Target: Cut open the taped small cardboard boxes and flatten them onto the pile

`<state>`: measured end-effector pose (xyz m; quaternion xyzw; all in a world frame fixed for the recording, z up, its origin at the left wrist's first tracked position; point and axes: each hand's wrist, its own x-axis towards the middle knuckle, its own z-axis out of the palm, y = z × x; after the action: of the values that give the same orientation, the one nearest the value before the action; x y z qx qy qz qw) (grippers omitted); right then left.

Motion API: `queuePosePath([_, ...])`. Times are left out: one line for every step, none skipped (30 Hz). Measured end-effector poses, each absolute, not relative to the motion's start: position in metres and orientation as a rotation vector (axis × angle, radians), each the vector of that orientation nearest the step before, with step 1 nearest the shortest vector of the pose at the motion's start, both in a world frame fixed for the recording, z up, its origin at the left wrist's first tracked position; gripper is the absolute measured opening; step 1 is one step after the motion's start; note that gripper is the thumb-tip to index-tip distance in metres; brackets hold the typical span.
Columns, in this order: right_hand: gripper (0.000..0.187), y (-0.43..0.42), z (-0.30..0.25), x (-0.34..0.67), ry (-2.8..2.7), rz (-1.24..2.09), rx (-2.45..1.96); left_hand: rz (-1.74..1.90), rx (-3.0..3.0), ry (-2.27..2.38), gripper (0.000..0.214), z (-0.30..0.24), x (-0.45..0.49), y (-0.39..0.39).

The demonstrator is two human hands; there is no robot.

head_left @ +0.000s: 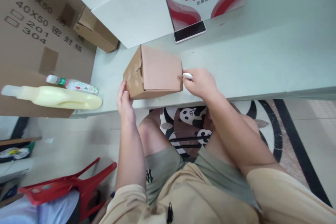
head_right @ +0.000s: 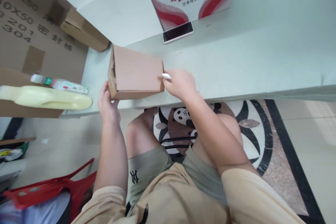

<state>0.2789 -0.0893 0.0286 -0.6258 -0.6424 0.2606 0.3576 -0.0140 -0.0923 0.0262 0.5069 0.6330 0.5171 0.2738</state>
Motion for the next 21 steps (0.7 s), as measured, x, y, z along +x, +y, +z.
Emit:
queuePosePath([0.020, -0.091, 0.033, 0.277, -1.699, 0.717, -1.526, 1.391, 1.312, 1.702, 0.060, 0.026, -0.015, -0.093])
queuePosePath([0.021, -0.093, 0.037, 0.275, -1.706, 0.742, -1.423, 1.393, 1.253, 1.706, 0.061, 0.026, -0.014, -0.095])
queuePosePath([0.023, -0.095, 0.041, 0.275, -1.686, 0.750, -1.318, 1.389, 1.188, 1.703, 0.062, 0.026, -0.012, -0.096])
queuePosePath([0.025, -0.096, 0.044, 0.275, -1.648, 0.745, -1.223, 1.378, 1.125, 1.685, 0.063, 0.027, -0.008, -0.099])
queuePosePath([0.028, -0.098, 0.048, 0.276, -1.604, 0.730, -1.146, 1.357, 1.075, 1.655, 0.066, 0.027, -0.003, -0.101])
queuePosePath([0.030, -0.100, 0.051, 0.277, -1.568, 0.705, -1.084, 1.332, 1.046, 1.614, 0.070, 0.028, 0.004, -0.104])
queuePosePath([0.032, -0.102, 0.055, 0.278, -1.545, 0.674, -1.037, 1.301, 1.038, 1.561, 0.075, 0.028, 0.013, -0.106])
queuePosePath([0.032, -0.104, 0.058, 0.280, -1.539, 0.637, -1.007, 1.262, 1.037, 1.518, 0.079, 0.029, 0.024, -0.108])
queuePosePath([0.031, -0.106, 0.062, 0.282, -1.548, 0.601, -0.992, 1.250, 1.030, 1.479, 0.078, 0.029, 0.035, -0.110])
queuePosePath([0.029, -0.108, 0.065, 0.284, -1.566, 0.569, -0.987, 1.238, 1.012, 1.450, 0.076, 0.028, 0.046, -0.112])
queuePosePath([0.028, -0.109, 0.069, 0.286, -1.589, 0.544, -0.985, 1.206, 0.989, 1.431, 0.072, 0.026, 0.058, -0.113])
queuePosePath([0.027, -0.110, 0.071, 0.288, -1.613, 0.527, -0.987, 1.188, 0.931, 1.427, 0.070, 0.023, 0.069, -0.114])
queuePosePath([0.026, -0.110, 0.073, 0.290, -1.634, 0.514, -0.993, 1.162, 0.850, 1.426, 0.069, 0.019, 0.080, -0.114])
queuePosePath([0.026, -0.110, 0.073, 0.292, -1.655, 0.506, -1.003, 1.129, 0.770, 1.429, 0.066, 0.015, 0.088, -0.115])
queuePosePath([0.027, -0.110, 0.073, 0.293, -1.674, 0.503, -1.019, 1.096, 0.702, 1.436, 0.061, 0.009, 0.095, -0.116])
queuePosePath([0.027, -0.109, 0.072, 0.294, -1.693, 0.504, -1.042, 1.052, 0.648, 1.436, 0.056, 0.003, 0.100, -0.116])
queuePosePath([0.026, -0.109, 0.069, 0.295, -1.715, 0.509, -1.069, 1.009, 0.619, 1.432, 0.050, -0.002, 0.104, -0.118])
queuePosePath([0.026, -0.108, 0.067, 0.296, -1.740, 0.517, -1.097, 0.970, 0.618, 1.425, 0.044, -0.008, 0.106, -0.119])
queuePosePath([0.025, -0.108, 0.064, 0.297, -1.765, 0.530, -1.121, 0.937, 0.643, 1.418, 0.039, -0.013, 0.106, -0.121])
queuePosePath([0.024, -0.108, 0.062, 0.298, -1.757, 0.543, -1.148, 0.908, 0.689, 1.422, 0.035, -0.017, 0.105, -0.122])
queuePosePath([0.023, -0.108, 0.061, 0.299, -1.744, 0.558, -1.170, 0.882, 0.749, 1.447, 0.032, -0.019, 0.103, -0.124])
